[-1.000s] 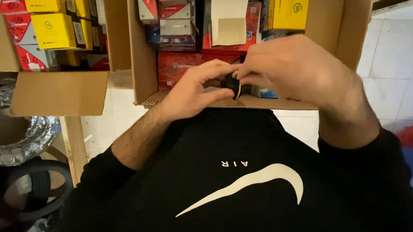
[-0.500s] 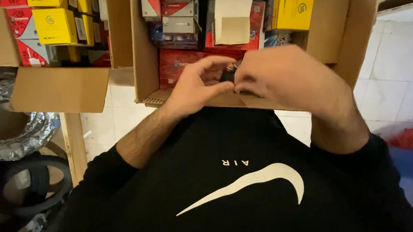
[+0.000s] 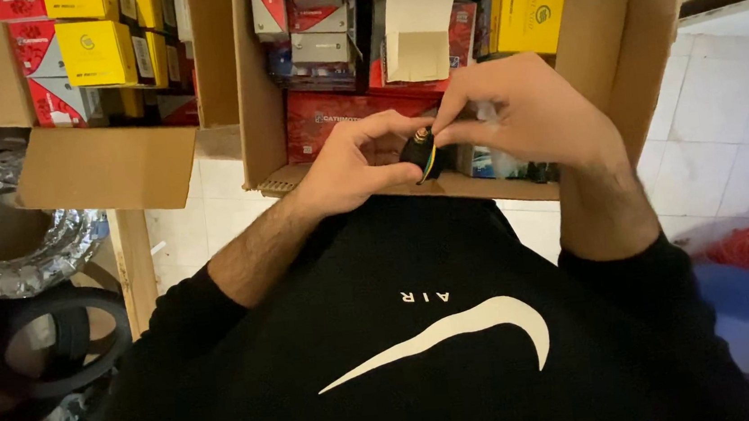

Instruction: The person removes an automotive relay from its packaging box, takes it out of a plastic bag, and then places it back into the bag and box. They also handle a roll of tape and apply a strip of it to one of the cardboard boxes in the storage area.

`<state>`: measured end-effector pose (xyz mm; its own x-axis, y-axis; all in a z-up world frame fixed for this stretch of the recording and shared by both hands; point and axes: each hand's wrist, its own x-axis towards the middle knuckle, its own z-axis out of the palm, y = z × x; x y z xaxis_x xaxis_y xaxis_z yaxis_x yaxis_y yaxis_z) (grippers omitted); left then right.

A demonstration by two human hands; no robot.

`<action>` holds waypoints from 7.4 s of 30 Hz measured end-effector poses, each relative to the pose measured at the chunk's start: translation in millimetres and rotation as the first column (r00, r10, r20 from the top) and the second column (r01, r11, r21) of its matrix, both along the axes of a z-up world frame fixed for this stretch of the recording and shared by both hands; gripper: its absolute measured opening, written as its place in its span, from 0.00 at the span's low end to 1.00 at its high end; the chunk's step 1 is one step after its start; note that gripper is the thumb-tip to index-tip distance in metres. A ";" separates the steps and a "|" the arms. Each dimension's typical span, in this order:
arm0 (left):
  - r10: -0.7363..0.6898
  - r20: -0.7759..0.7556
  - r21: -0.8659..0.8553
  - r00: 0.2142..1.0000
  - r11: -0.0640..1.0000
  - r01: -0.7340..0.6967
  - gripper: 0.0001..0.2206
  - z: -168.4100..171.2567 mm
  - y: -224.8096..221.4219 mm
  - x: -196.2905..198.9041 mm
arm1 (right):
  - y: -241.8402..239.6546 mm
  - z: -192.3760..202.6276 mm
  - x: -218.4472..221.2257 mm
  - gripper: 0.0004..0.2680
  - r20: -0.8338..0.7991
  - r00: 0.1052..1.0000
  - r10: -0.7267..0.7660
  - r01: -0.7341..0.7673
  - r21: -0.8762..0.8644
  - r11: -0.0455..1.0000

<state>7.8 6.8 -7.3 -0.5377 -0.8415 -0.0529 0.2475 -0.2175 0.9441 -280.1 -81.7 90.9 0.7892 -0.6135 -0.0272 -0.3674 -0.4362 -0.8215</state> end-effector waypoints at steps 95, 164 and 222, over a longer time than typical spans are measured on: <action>0.564 0.413 -0.741 0.716 0.665 -0.096 0.04 -18.0 7.9 -0.1 | 87.5 -84.0 56.2 0.04 0.070 0.679 -0.731 0.732 0.013 0.681; 0.170 0.913 -0.211 0.371 0.975 0.074 0.16 11.1 -81.9 -18.2 | 11.1 -84.2 42.0 0.27 -0.215 0.875 -0.434 0.408 -0.157 0.900; 0.630 0.022 0.115 0.776 0.770 -0.628 0.37 48.8 126.6 53.5 | 104.6 -36.5 143.6 0.08 0.661 0.733 -0.158 0.075 0.151 0.986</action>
<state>61.4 133.4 41.4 0.1077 -0.9811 -0.1607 0.3813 -0.1086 0.9181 -136.5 22.8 54.4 0.5509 -0.7274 0.4091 0.2528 -0.3217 -0.9125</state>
